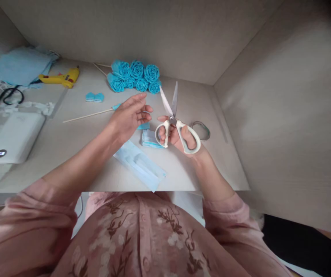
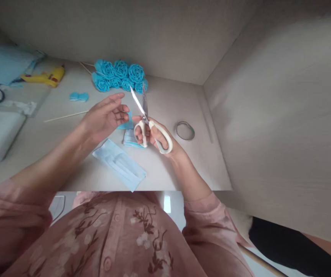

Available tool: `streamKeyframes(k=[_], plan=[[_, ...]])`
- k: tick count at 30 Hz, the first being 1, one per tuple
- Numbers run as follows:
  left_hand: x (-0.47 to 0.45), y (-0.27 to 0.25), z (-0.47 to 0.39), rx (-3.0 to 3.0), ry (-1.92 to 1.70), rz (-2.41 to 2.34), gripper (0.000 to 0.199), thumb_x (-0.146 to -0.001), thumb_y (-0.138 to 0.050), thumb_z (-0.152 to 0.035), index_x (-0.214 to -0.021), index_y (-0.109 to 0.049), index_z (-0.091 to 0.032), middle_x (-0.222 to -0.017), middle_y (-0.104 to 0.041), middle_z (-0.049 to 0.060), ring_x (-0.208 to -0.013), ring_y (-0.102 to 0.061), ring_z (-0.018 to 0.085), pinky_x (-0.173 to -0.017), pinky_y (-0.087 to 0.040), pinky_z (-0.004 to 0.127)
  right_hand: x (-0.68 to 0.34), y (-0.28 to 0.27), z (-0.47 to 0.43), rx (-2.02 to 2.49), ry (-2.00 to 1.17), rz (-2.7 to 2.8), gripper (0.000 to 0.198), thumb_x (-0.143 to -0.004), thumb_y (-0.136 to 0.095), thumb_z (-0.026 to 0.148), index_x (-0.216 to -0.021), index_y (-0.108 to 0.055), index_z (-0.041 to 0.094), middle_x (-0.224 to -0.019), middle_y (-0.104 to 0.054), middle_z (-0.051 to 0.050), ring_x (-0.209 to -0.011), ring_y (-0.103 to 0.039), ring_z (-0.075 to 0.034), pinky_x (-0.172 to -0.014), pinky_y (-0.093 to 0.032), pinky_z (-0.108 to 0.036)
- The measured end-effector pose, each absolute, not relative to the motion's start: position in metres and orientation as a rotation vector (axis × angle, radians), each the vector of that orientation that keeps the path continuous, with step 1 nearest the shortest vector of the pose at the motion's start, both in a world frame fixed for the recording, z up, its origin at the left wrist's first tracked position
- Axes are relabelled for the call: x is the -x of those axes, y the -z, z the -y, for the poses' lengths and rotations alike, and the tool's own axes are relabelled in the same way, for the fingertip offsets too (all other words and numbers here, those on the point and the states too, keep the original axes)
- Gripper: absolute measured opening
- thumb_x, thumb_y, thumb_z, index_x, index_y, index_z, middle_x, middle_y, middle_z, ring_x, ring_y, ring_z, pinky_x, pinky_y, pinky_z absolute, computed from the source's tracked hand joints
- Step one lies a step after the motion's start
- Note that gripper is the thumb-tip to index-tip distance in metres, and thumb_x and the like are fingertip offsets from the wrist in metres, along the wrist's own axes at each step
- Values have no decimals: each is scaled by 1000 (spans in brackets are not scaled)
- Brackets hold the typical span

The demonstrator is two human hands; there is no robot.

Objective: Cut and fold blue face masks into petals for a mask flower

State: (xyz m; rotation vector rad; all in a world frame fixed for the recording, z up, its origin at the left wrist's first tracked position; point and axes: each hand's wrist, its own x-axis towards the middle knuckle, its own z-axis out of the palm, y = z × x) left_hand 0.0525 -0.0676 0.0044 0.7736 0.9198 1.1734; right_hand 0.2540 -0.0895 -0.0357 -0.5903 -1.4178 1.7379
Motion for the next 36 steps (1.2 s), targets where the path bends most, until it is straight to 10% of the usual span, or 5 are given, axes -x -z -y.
streamKeyframes(k=[12,20,36], plan=[[-28,-2,63,-996,-1148,-978,39,-94,-54,-41,-127,-56,-19,-89,-72,5,-78,-68,16,-75,-52,28,-259,29,86,1220,73,2323,47,-87,-63,37,-133,-60,24,-104,-67,-9,-102,-56,-30,-90,-43,-46],[-26,0,60,-1650,-916,-995,50,-72,-77,-18,-120,-64,-18,-85,-70,2,-84,-68,17,-78,-50,29,-254,27,91,1210,275,2487,45,-87,-59,30,-132,-60,24,-99,-65,-7,-97,-54,-28,-84,-40,-42],[-25,1,57,-1924,-771,-1033,54,-70,-51,3,-120,-63,-15,-79,-69,1,-74,-63,14,-68,-47,26,-253,30,92,1227,137,2550,41,-96,-46,33,-137,-53,29,-109,-62,-9,-107,-54,-31,-90,-41,-46]])
